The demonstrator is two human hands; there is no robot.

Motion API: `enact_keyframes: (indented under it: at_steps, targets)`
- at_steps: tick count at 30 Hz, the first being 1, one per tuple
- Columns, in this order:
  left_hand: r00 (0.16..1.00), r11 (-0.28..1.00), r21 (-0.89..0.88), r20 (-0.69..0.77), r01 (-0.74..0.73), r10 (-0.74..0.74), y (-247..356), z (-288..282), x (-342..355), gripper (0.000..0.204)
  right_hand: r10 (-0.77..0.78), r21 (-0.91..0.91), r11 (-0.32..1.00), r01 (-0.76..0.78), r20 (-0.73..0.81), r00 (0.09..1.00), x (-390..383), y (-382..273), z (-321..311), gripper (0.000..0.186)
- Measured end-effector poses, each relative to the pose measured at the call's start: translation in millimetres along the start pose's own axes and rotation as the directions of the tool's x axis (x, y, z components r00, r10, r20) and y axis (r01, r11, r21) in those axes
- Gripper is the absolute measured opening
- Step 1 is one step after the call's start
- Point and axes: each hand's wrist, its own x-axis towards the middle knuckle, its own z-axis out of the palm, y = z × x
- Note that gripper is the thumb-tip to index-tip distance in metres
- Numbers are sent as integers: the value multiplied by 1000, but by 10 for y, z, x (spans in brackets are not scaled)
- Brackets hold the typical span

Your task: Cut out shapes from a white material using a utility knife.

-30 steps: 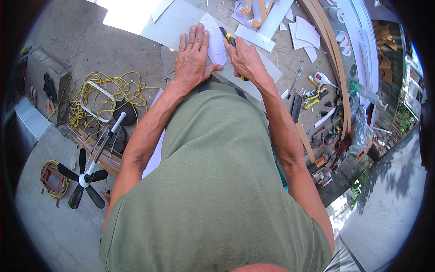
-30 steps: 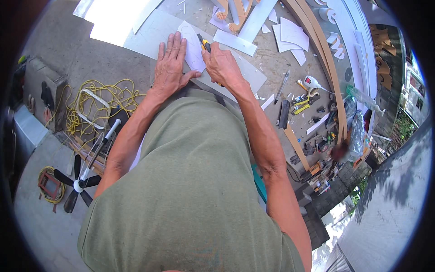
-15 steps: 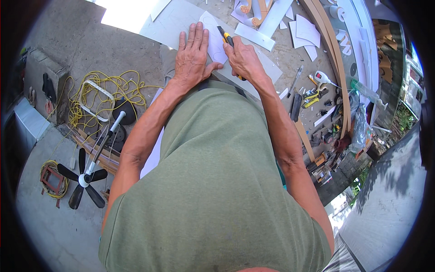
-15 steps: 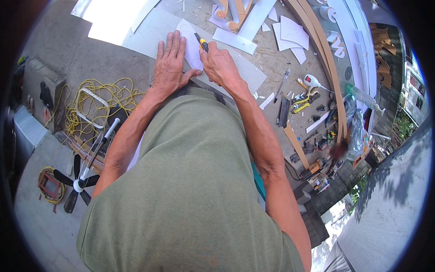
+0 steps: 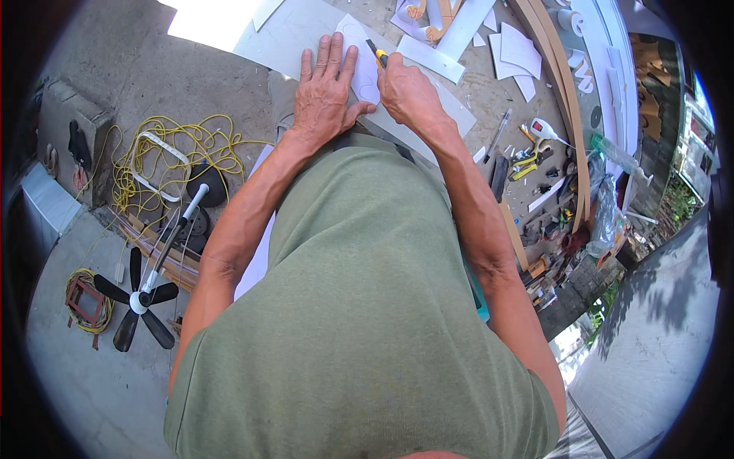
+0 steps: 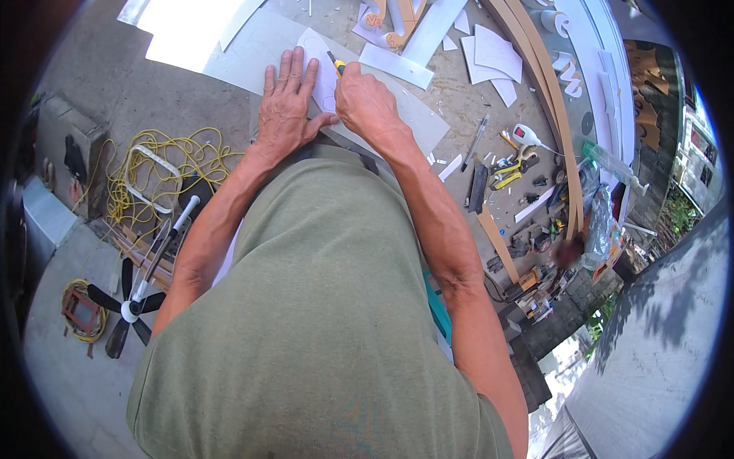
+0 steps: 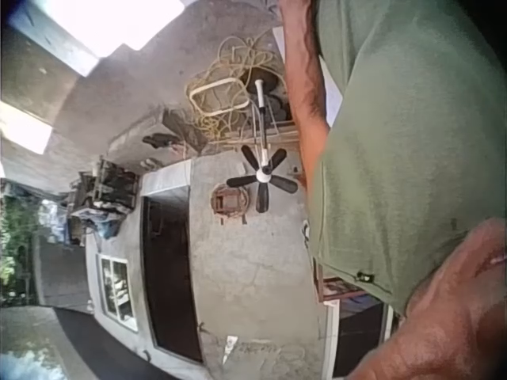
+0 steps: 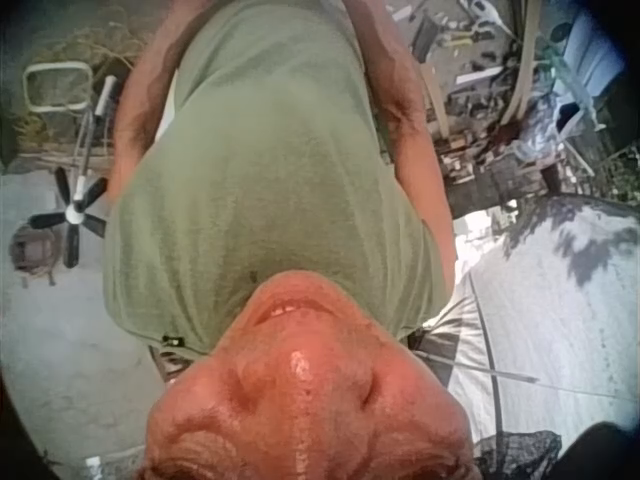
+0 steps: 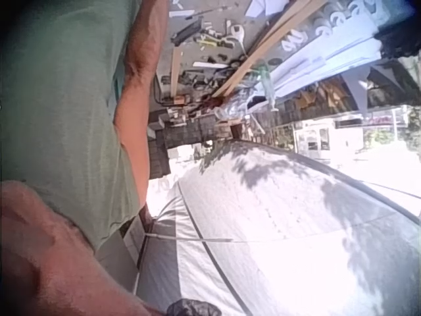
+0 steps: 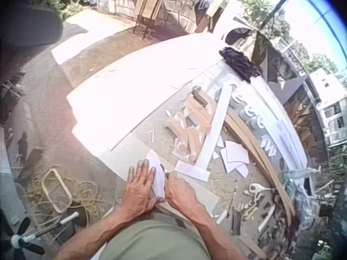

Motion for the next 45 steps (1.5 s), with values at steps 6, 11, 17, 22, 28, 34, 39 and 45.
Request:
enact_keyframes:
  at_steps: [6,11,17,22,28,34,39,45]
  targets:
    - [994,997,38,86,68,-71,104,-35,18,106,47,-60,997,-45,28,998,12,-81,-2,33]
    - [991,995,53,101,87,-92,121,-37,58,107,167,-25,986,-166,167,972,-86,-171,-112,33]
    - [984,990,95,139,101,-114,165,-75,59,106,119,-78,991,-109,144,982,-157,-191,-137,32]
    - [987,993,43,117,109,-114,166,-49,55,104,174,-79,983,-163,170,970,-287,-177,-100,31]
    - [987,993,51,117,107,-113,165,-50,64,105,208,-79,977,-197,171,963,-417,-123,-9,30]
    - [989,994,41,107,103,-107,144,-24,40,107,217,-55,976,-210,171,961,-506,-155,-19,31]
    - [990,995,40,101,93,-97,155,-28,38,108,231,-44,973,-227,171,958,-573,-120,26,31]
    - [990,994,51,99,93,-97,151,-30,53,109,246,-10,969,-248,175,953,-609,-99,73,32]
